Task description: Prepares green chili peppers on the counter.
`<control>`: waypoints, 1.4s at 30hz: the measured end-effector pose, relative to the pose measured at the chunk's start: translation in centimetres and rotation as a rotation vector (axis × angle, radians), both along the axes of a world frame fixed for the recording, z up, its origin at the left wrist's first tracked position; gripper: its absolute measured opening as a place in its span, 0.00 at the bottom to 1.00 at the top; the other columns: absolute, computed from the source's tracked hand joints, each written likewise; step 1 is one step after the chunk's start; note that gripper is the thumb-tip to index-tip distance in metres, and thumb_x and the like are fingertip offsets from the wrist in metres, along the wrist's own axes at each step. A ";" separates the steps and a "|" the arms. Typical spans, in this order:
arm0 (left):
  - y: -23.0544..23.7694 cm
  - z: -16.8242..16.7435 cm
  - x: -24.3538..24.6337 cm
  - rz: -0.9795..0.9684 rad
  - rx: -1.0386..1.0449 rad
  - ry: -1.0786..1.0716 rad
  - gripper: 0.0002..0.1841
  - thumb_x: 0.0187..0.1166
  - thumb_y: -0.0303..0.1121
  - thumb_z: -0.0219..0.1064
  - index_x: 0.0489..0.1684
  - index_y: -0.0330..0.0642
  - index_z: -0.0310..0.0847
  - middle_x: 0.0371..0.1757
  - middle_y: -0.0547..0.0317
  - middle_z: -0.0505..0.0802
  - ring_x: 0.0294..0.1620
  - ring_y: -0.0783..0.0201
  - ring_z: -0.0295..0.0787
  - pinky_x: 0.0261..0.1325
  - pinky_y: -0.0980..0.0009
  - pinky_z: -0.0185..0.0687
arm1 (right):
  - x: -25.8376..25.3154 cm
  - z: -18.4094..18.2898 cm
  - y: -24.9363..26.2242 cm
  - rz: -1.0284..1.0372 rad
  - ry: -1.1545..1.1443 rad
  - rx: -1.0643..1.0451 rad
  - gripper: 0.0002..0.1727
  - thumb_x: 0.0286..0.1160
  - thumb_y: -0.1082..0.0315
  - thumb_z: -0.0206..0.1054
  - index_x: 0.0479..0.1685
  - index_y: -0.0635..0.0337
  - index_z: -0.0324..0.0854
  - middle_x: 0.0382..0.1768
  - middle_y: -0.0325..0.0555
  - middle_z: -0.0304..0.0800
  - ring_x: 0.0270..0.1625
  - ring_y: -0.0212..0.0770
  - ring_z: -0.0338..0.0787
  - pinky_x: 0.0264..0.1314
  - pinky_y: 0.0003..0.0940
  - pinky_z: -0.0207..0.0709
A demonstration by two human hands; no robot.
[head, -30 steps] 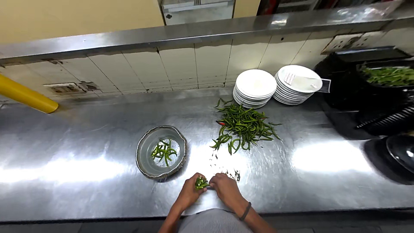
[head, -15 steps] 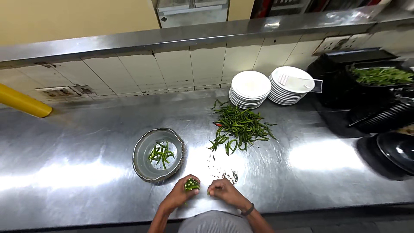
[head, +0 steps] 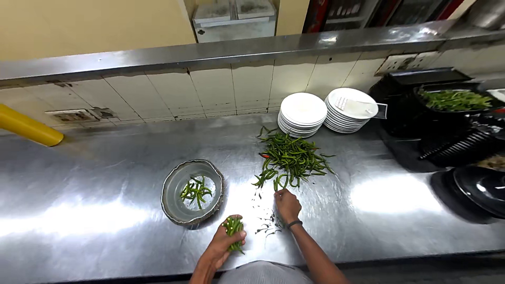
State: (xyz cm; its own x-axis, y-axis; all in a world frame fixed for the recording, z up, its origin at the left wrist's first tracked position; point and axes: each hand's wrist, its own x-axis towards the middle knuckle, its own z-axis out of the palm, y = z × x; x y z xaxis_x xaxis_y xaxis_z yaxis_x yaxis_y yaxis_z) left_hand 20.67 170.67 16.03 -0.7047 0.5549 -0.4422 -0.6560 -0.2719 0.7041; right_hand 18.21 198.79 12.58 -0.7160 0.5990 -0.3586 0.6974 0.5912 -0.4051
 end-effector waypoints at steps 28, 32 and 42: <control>3.9 0.0 -1.3 0.344 -0.192 -0.026 0.29 0.66 0.19 0.78 0.67 0.24 0.70 0.46 0.38 0.91 0.41 0.53 0.91 0.47 0.60 0.91 | 6.0 2.4 -6.8 0.551 0.239 -0.570 0.13 0.85 0.59 0.60 0.51 0.54 0.88 0.39 0.41 0.92 0.43 0.39 0.91 0.52 0.43 0.84; 3.9 0.0 -0.9 0.355 -0.191 -0.040 0.30 0.65 0.18 0.79 0.68 0.26 0.70 0.46 0.39 0.90 0.42 0.53 0.91 0.48 0.59 0.91 | 6.5 2.2 -7.4 0.298 0.244 -0.938 0.12 0.81 0.61 0.68 0.50 0.60 0.86 0.39 0.43 0.93 0.38 0.37 0.92 0.43 0.35 0.88; 3.1 0.7 -0.7 0.336 0.156 -0.429 0.07 0.76 0.20 0.68 0.48 0.31 0.79 0.36 0.46 0.91 0.34 0.59 0.90 0.42 0.66 0.90 | 6.6 1.9 -7.0 0.603 0.731 -0.653 0.09 0.81 0.69 0.63 0.38 0.54 0.91 0.39 0.35 0.94 0.47 0.30 0.91 0.59 0.33 0.83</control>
State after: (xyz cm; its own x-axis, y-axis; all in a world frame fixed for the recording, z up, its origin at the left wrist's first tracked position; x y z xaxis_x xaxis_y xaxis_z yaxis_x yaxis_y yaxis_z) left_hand 19.99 173.81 16.75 -0.6292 0.4131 -0.6584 -0.7340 -0.5944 0.3285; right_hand 24.84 191.83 14.50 -0.9878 -0.0585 0.1441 -0.1547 0.2774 -0.9482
